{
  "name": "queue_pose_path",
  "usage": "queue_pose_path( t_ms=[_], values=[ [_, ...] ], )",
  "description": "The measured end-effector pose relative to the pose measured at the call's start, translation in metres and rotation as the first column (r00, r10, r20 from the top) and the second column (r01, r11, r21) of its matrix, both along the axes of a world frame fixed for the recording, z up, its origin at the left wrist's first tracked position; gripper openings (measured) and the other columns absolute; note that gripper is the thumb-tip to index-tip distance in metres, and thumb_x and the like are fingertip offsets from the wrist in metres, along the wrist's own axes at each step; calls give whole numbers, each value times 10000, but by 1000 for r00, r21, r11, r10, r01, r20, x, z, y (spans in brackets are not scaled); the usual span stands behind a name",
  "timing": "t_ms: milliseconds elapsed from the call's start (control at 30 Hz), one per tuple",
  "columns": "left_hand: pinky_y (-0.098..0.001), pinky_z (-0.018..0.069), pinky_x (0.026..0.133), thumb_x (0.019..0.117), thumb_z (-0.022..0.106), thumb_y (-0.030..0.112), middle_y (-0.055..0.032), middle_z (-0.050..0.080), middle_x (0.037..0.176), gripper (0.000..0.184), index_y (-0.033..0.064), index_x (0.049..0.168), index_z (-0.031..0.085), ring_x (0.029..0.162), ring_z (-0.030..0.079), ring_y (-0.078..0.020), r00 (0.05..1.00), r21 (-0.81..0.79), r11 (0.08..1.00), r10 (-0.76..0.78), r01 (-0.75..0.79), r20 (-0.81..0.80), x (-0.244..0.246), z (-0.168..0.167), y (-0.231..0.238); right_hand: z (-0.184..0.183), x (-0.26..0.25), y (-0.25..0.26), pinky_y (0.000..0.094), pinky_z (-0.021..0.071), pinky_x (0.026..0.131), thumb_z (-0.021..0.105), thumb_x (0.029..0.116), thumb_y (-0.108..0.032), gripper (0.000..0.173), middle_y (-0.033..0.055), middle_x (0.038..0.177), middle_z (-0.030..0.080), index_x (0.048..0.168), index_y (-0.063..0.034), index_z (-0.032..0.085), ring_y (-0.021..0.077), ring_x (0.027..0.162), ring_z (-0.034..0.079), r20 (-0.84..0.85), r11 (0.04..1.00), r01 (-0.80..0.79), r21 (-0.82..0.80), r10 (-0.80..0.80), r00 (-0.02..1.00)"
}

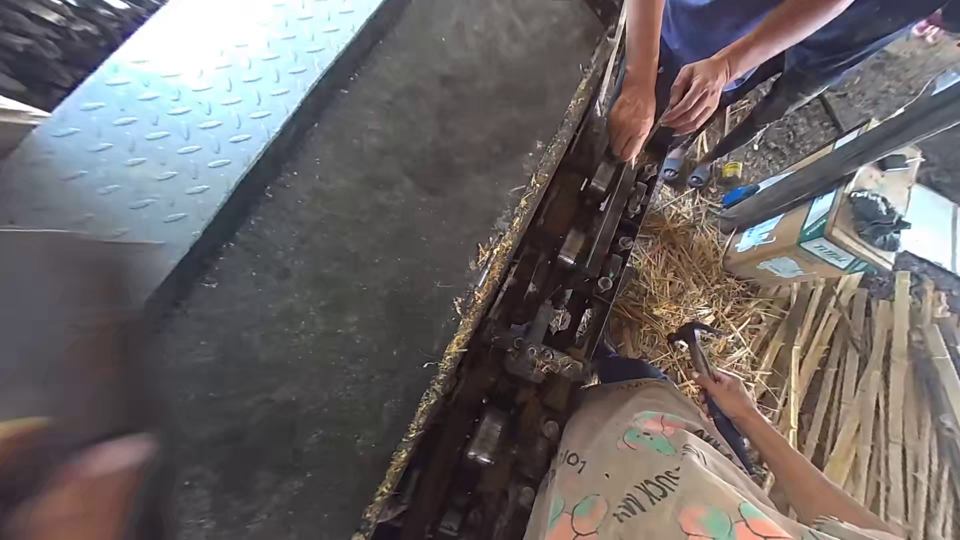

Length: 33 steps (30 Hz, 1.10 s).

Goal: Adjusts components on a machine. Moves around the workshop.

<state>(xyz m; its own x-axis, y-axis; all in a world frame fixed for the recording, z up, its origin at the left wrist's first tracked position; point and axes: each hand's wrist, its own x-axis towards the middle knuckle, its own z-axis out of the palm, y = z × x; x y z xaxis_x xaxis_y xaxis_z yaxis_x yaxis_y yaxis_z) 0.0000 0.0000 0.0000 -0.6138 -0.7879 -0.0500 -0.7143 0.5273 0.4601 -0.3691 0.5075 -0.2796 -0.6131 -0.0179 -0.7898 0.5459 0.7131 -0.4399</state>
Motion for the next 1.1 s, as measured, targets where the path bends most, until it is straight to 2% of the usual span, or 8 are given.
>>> queue_pose_path(
  t_ms=[67,100,233,400,500,667,800,1100],
  values=[
    [-537,553,695,1039,537,353,-243,665,978,451,-64,1186,628,793,664,-334,990,-68,988,-137,139,31,-63,-40,21,-4,-7,-2,355,570,489,630,1040,-275,300,88,690,638,1158,0,629,179,501,616,6,1000,-1,-27,1,1000],
    [-578,547,650,1038,572,307,-230,673,933,377,-40,1159,654,742,664,-355,987,-27,987,-159,159,27,-101,-59,34,-4,-10,-2,350,566,484,626,1042,-272,297,85,681,631,1160,0,623,175,496,611,12,999,-3,-41,3,1000],
    [-628,564,807,1036,601,198,-222,701,1047,252,5,1180,675,911,699,-388,989,258,956,-147,142,1,-228,-128,64,-3,-17,14,329,556,502,637,1034,-254,282,76,684,635,1135,9,643,154,515,605,-14,998,-16,-63,15,1000],
    [-635,539,916,1018,606,180,-221,678,1227,298,41,1274,668,1097,674,-406,978,404,891,-193,206,-72,-304,-177,83,5,-18,49,313,539,544,628,1035,-211,243,53,658,619,1074,27,654,126,527,582,-80,999,32,9,-32,996],
    [-631,555,869,991,641,168,-210,676,1215,301,43,1263,668,1071,680,-405,974,358,907,-225,220,-28,-319,-189,90,7,-17,68,326,545,569,641,1032,-230,260,64,678,636,1090,23,661,133,546,596,-98,993,90,76,-83,992],
    [-610,577,786,944,655,107,-220,645,1270,491,119,1427,565,1025,694,-413,965,301,929,-249,215,80,-327,-195,101,7,-20,84,323,530,531,640,1034,-273,290,58,648,624,1046,16,636,131,517,582,-86,976,166,143,-155,984],
    [-537,596,680,928,665,81,-217,637,1218,473,121,1395,595,892,706,-374,968,163,957,-248,238,44,-327,-207,119,1,-24,85,329,537,541,642,1033,-267,285,69,661,639,1036,17,645,142,530,598,-93,976,173,133,-161,983],
    [-468,597,699,827,712,26,-195,604,1174,657,158,1459,589,968,668,-334,955,25,954,-297,298,-17,-323,-242,136,-1,-28,69,324,531,569,646,1029,-268,283,54,658,642,996,14,656,126,539,592,-101,988,95,120,-83,991]
  ],
)
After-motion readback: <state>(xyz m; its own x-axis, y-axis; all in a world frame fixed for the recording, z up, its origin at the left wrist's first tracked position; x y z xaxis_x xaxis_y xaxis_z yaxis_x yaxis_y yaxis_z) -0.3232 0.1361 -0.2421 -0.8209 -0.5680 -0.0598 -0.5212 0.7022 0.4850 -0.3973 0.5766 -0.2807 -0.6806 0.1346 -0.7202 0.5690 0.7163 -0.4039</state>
